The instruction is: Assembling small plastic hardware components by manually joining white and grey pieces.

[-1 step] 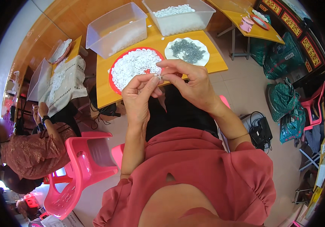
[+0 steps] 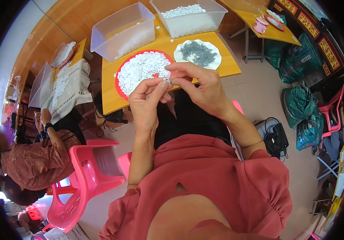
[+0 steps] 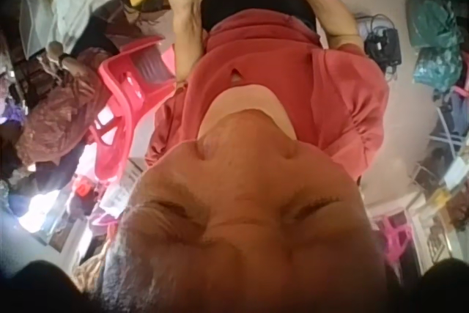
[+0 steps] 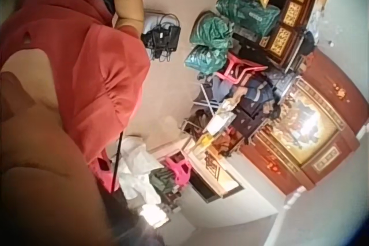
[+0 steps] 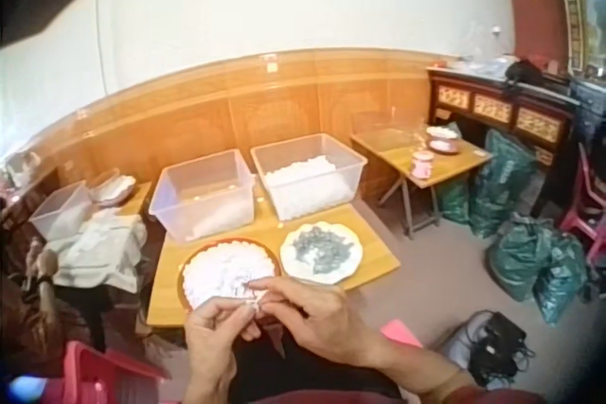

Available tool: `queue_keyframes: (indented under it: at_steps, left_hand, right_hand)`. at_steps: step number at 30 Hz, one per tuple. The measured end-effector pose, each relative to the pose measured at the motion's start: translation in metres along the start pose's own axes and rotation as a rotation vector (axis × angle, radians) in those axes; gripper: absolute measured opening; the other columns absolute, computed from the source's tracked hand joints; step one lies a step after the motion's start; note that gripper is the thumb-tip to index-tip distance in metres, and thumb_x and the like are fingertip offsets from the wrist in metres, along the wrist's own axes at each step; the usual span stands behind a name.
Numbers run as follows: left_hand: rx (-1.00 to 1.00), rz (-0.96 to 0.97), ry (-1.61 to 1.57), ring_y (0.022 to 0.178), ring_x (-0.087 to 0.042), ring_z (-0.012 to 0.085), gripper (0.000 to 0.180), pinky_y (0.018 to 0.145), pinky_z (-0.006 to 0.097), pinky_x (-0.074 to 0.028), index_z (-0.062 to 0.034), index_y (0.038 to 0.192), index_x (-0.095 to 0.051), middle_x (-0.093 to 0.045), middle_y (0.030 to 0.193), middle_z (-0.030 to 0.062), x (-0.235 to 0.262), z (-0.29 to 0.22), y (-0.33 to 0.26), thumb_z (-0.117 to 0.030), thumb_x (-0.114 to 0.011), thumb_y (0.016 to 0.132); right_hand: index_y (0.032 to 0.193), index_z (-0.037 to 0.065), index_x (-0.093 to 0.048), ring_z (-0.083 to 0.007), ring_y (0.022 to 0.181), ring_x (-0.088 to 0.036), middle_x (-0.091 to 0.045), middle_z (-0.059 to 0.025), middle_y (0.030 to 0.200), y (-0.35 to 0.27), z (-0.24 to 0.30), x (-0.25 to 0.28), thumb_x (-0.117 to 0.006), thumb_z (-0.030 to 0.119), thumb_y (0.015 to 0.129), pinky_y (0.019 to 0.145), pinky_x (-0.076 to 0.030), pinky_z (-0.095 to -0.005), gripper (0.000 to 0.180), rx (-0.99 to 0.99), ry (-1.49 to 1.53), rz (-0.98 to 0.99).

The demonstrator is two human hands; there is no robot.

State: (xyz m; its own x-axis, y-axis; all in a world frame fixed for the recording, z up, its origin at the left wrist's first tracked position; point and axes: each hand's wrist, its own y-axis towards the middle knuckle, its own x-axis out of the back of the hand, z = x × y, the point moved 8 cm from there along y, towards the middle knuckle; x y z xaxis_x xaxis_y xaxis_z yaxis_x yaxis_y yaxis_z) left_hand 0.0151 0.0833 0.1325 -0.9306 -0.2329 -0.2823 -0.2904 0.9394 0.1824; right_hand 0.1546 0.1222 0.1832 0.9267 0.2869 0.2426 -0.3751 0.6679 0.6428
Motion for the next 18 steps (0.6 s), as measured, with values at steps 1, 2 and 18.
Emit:
queue_keyframes:
  at_steps: [1, 2, 18]
  left_hand:
    - [-0.022, -0.002, 0.022, 0.060, -0.059, 0.0081, 0.012, 0.054, 0.017, -0.044, 0.0018, 0.092, -0.062, -0.067, 0.080, 0.0094, 0.0002, -0.0017, -0.0001, -0.005, -0.063, 0.083]
    - [-0.017, -0.001, 0.024, 0.060, -0.059, 0.0081, 0.012, 0.054, 0.017, -0.044, 0.0018, 0.092, -0.062, -0.067, 0.080, 0.0094, 0.0002, -0.0012, 0.0000, -0.005, -0.063, 0.083]
    - [-0.061, -0.006, 0.044, 0.061, -0.061, 0.0095, 0.010, 0.055, 0.018, -0.047, 0.0028, 0.091, -0.062, -0.066, 0.078, 0.0098, -0.0007, 0.0012, 0.0022, -0.002, -0.062, 0.082]
  right_hand:
    - [0.098, 0.001, -0.061, -0.0229, 0.070, -0.064, -0.063, -0.0142, 0.079, 0.0008, -0.0001, -0.0011, -0.057, 0.004, 0.082, 0.060, -0.049, -0.0303, 0.017, 0.002, -0.008, 0.012]
    - [0.098, 0.001, -0.061, -0.0229, 0.070, -0.064, -0.063, -0.0142, 0.079, 0.0018, -0.0003, -0.0014, -0.057, 0.004, 0.082, 0.060, -0.049, -0.0303, 0.017, -0.003, -0.007, 0.010]
    - [0.091, 0.001, -0.046, -0.0212, 0.072, -0.065, -0.061, -0.0120, 0.075, 0.0035, -0.0001, -0.0047, -0.057, 0.000, 0.081, 0.061, -0.049, -0.0288, 0.015, -0.009, 0.042, 0.049]
